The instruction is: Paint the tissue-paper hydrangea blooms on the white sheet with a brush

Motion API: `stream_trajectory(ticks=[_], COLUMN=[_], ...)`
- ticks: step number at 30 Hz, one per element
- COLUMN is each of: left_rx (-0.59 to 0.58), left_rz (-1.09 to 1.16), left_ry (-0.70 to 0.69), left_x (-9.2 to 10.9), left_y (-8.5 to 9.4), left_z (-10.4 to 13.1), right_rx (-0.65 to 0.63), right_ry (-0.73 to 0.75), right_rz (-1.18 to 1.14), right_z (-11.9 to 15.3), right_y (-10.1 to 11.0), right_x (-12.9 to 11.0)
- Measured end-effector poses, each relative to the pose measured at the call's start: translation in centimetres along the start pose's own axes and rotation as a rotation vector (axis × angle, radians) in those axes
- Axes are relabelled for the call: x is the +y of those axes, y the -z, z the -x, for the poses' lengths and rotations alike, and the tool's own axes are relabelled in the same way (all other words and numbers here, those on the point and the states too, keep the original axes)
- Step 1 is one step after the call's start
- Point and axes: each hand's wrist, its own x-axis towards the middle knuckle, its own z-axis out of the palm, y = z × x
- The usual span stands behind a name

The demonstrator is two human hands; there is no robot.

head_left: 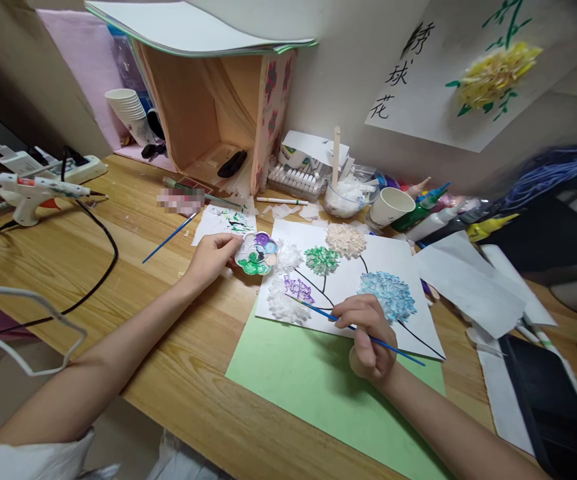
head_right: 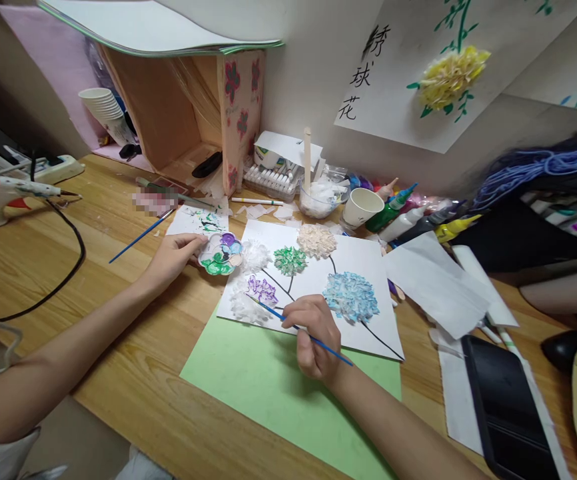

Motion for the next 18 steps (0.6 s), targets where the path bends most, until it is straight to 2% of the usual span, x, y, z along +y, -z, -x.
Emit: stream_trajectory(ticks=[5, 18], left_rx=[0.000, -0.015], left_rz=[-0.002, 0.009], left_ry=[-0.002, -0.006], left_x=[-0.06, -0.24], left_y=[-0.01, -0.01], left_z=[-0.06, -0.17], right_rx=[-0.019, 0.048], right_ry=[-0.030, -0.076], right_rz=[-0.009, -0.018], right_z=[0.05, 0.29], right_y=[0.00, -0.02], right_x=[0.06, 0.29])
